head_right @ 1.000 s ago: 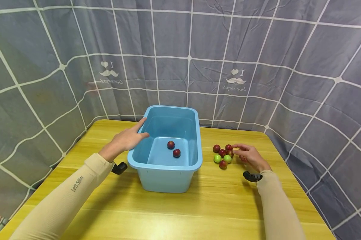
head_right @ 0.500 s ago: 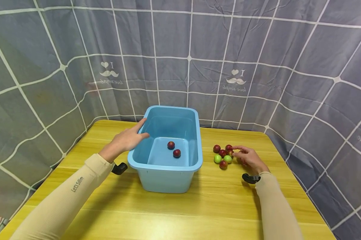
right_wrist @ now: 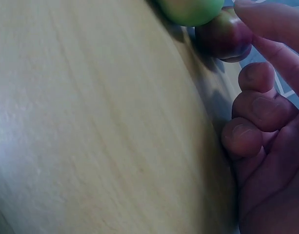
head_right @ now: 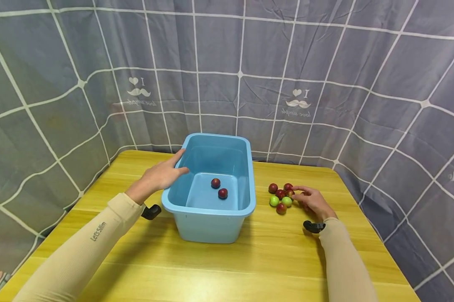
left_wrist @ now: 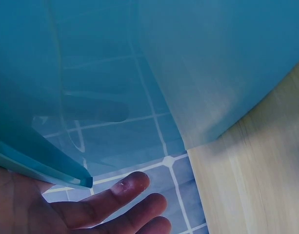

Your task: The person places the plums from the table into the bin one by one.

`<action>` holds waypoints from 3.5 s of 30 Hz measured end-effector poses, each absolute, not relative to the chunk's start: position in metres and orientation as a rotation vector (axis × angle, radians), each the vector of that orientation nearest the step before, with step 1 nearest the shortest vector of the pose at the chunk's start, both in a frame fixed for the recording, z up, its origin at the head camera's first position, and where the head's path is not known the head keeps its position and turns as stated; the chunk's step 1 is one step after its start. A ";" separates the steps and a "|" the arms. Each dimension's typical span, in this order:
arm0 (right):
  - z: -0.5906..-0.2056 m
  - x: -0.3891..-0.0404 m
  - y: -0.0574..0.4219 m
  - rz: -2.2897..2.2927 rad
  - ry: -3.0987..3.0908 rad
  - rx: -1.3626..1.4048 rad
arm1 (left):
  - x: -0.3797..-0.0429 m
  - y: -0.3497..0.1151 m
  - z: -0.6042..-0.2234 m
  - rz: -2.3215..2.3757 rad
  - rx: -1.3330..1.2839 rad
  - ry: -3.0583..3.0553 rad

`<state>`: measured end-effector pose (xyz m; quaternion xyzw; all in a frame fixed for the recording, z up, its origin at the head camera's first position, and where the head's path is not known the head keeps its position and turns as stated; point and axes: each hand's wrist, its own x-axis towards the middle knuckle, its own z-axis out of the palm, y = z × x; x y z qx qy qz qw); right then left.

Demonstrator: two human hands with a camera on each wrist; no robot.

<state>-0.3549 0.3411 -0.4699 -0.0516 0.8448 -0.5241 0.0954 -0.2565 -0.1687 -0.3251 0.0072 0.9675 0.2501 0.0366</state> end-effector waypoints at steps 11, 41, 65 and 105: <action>-0.475 -0.357 0.341 -1.555 2.526 -0.132 | -0.256 -0.168 -0.325 0.766 0.018 2.971; -0.473 -0.357 0.339 -1.483 2.560 -0.111 | -0.257 -0.168 -0.325 0.766 0.019 2.971; -0.464 -0.354 0.343 -1.506 2.527 -0.174 | -0.257 -0.168 -0.327 0.762 0.014 2.976; -0.388 -0.360 0.321 -1.474 2.593 -0.520 | -0.256 -0.168 -0.325 0.752 0.025 2.989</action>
